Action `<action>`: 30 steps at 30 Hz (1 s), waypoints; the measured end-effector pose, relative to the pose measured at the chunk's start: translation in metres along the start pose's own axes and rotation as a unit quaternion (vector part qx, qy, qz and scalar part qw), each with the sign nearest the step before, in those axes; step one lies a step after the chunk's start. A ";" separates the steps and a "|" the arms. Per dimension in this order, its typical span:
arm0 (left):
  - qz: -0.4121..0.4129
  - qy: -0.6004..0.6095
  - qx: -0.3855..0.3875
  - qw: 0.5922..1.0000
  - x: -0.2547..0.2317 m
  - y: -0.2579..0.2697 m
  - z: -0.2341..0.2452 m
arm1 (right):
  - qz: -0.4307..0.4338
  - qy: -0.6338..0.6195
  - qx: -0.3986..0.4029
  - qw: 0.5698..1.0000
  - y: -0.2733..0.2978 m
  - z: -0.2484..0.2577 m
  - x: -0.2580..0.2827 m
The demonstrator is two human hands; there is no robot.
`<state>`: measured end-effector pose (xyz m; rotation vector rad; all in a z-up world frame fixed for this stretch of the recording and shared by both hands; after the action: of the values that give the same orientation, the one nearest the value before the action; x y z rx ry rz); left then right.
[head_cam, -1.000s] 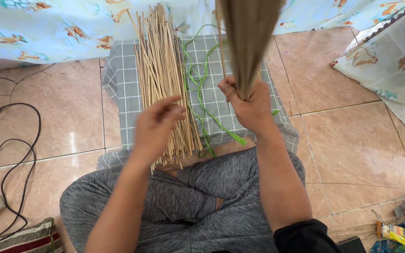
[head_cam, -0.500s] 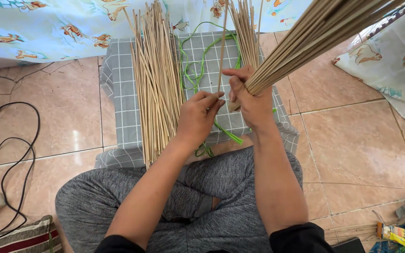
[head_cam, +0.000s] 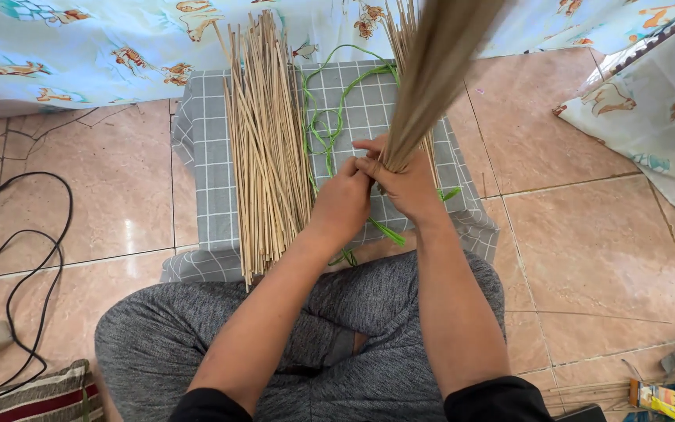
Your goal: The person is gathering thin bamboo sticks into bundles and securing them by tying green plastic strips around them.
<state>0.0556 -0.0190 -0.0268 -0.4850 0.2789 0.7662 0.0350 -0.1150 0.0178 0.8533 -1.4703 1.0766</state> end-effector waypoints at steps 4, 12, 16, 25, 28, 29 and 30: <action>0.009 0.026 0.044 0.999 -0.001 0.006 0.006 | -0.019 0.050 -0.015 0.998 0.000 0.001 -0.019; 0.107 0.012 0.014 0.994 0.032 0.053 0.116 | 0.017 0.015 -0.119 0.993 -0.004 0.020 -0.010; 0.142 0.050 -0.012 0.989 0.049 0.063 0.136 | -0.004 0.002 -0.146 0.989 -0.002 0.018 -0.036; 0.122 0.112 -0.031 0.986 0.044 0.067 0.126 | -0.026 -0.005 -0.168 0.985 -0.004 0.017 -0.048; 0.085 0.036 -0.053 0.994 0.036 0.062 0.126 | -0.010 -0.016 -0.182 0.983 -0.008 0.016 -0.039; 0.055 -0.038 -0.057 0.996 0.028 0.058 0.123 | 0.011 -0.013 -0.188 0.982 -0.010 0.017 -0.033; 0.029 -0.111 -0.057 0.992 0.019 0.057 0.120 | 0.027 -0.010 -0.192 0.981 -0.009 0.016 -0.029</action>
<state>0.0354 0.0894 0.0495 -0.4964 0.0409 0.8877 0.0426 -0.1347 -0.0100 0.5540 -1.6556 0.7861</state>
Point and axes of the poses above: each hand's wrist, its own y-axis away from the middle knuckle, its own z-axis out of the back of the hand, x = y × z, the point moved 10 cm from there along -y, towards the middle knuckle, and after that the axes turned 11 degrees about -y, right-handed, at the moved point
